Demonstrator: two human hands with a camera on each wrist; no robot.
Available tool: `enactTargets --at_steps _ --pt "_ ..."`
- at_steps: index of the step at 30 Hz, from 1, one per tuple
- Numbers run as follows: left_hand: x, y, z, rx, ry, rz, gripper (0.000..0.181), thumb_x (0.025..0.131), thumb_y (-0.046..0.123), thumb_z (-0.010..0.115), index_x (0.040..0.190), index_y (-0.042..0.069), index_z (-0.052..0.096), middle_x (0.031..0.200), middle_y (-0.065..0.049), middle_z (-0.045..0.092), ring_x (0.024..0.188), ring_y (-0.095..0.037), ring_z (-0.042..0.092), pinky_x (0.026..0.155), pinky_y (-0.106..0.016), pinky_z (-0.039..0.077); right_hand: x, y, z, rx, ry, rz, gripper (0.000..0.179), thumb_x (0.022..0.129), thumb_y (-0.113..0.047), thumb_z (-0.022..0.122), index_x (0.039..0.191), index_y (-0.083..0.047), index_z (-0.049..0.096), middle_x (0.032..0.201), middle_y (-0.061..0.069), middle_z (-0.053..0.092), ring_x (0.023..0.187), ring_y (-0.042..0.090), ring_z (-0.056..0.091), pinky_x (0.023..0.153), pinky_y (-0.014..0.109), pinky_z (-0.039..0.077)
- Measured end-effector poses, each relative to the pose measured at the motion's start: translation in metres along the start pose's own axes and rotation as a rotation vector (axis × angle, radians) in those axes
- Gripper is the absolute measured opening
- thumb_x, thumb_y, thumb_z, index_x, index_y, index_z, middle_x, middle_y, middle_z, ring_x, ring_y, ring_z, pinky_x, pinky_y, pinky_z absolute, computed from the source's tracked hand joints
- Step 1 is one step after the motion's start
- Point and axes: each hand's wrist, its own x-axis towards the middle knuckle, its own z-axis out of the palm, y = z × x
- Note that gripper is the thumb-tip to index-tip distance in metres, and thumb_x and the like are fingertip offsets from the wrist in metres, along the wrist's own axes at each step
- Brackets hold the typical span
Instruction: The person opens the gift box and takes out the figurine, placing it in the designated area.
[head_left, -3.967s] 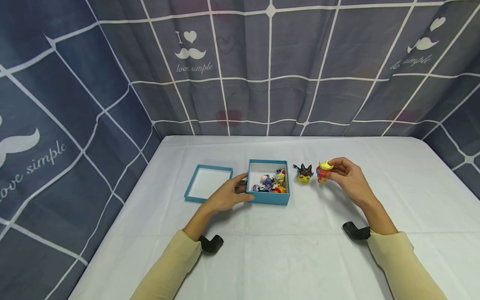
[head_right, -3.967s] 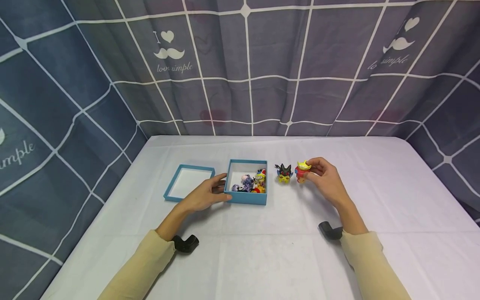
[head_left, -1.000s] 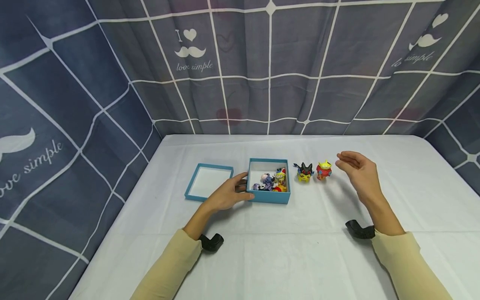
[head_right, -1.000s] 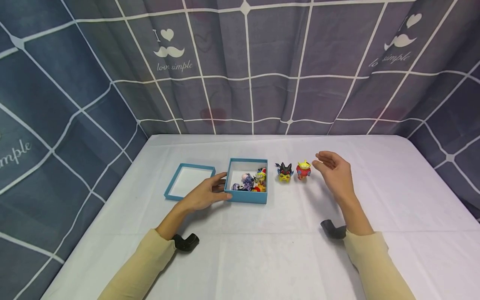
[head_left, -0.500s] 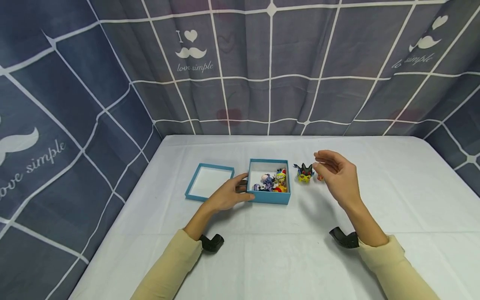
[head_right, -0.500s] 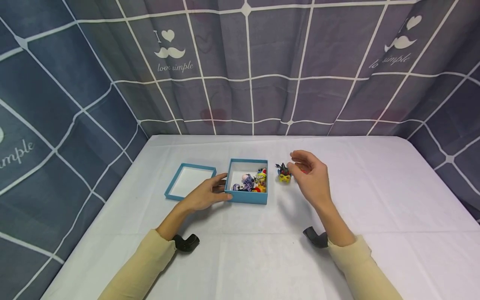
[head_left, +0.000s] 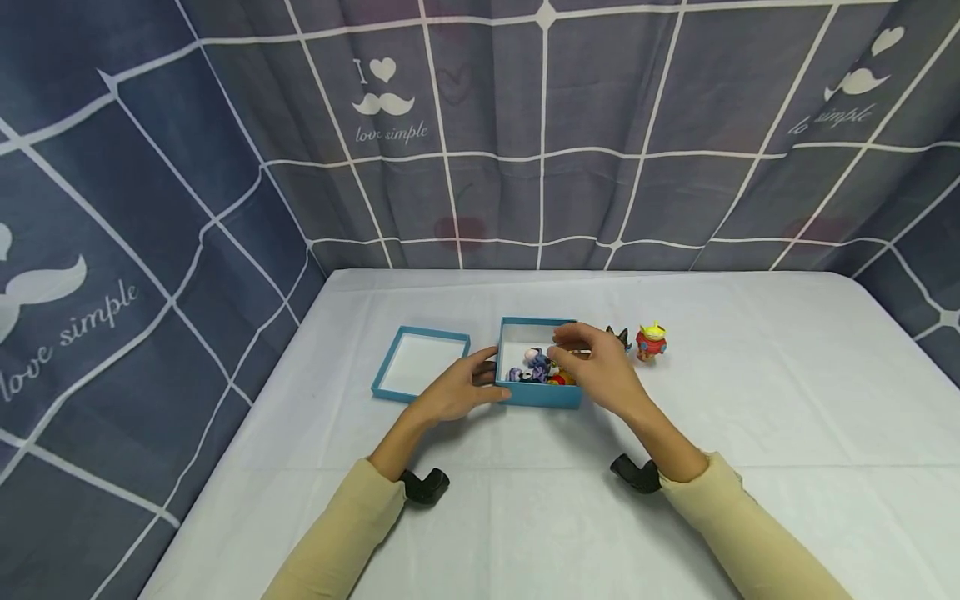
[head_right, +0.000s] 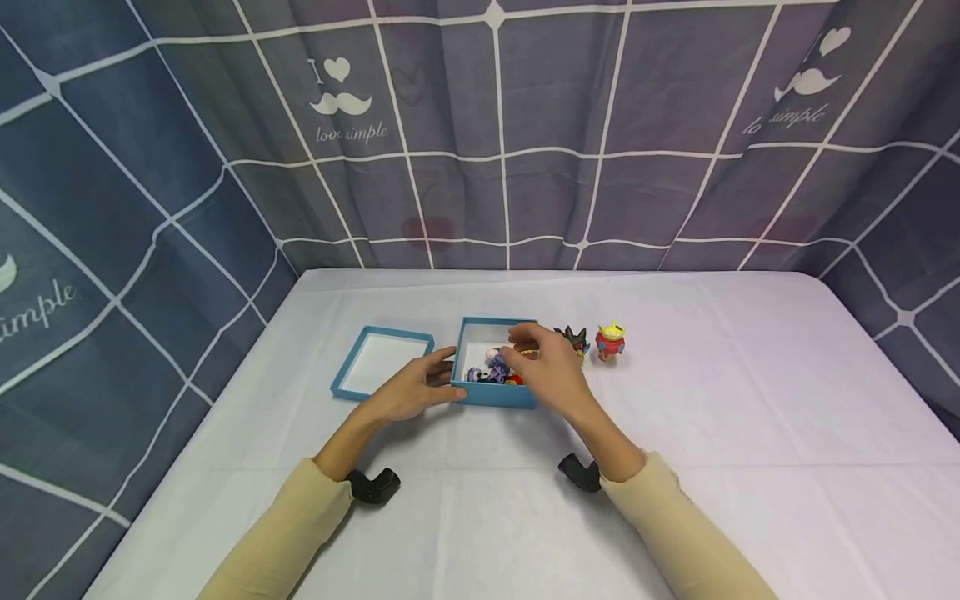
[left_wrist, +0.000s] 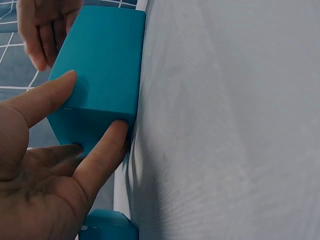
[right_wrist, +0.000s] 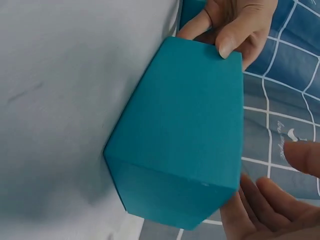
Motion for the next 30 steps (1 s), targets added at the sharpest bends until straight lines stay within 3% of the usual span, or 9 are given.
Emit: enactTargets --at_steps 10,16,19,23,30 --pt "0.0 0.001 0.0 0.004 -0.009 0.011 0.081 0.094 0.017 0.07 0.155 -0.002 0.021 0.144 -0.024 0.047 0.133 -0.032 0.046 0.106 -0.045 0.04 0.017 -0.004 0.012 -0.14 -0.199 0.023 0.051 0.097 -0.022 0.065 0.134 0.011 0.053 0.127 0.026 0.06 0.11 0.034 0.063 0.09 0.05 0.052" --pt "-0.001 0.0 -0.001 0.007 -0.009 0.011 0.081 0.094 0.018 0.071 0.155 -0.002 0.022 0.146 -0.023 0.044 0.134 -0.033 0.045 0.106 -0.044 0.041 0.026 -0.005 0.021 -0.375 -0.265 -0.017 0.05 0.097 -0.025 0.062 0.129 0.013 0.056 0.108 0.021 0.068 0.093 0.032 0.066 0.081 0.049 0.054" --pt "-0.001 -0.001 -0.001 0.008 -0.005 0.012 0.081 0.094 0.018 0.071 0.155 -0.002 0.022 0.147 -0.023 0.043 0.134 -0.033 0.045 0.106 -0.044 0.041 0.028 -0.007 0.025 -0.466 -0.266 -0.022 0.049 0.097 -0.025 0.061 0.128 0.012 0.057 0.108 0.02 0.068 0.091 0.032 0.066 0.08 0.05 0.053" --pt "0.001 -0.002 -0.002 0.009 -0.008 0.015 0.081 0.094 0.018 0.071 0.155 -0.003 0.022 0.146 -0.023 0.044 0.133 -0.033 0.046 0.105 -0.044 0.041 0.031 -0.007 0.028 -0.468 -0.263 -0.012 0.048 0.097 -0.024 0.062 0.128 0.012 0.057 0.109 0.02 0.067 0.091 0.032 0.066 0.08 0.049 0.053" --pt "0.001 -0.003 -0.002 -0.014 -0.026 0.024 0.081 0.094 0.017 0.07 0.155 -0.003 0.02 0.146 -0.024 0.044 0.133 -0.033 0.046 0.105 -0.044 0.042 0.035 -0.008 0.028 -0.376 -0.311 -0.006 0.053 0.099 -0.021 0.061 0.136 0.015 0.048 0.119 0.026 0.064 0.102 0.035 0.065 0.086 0.05 0.053"
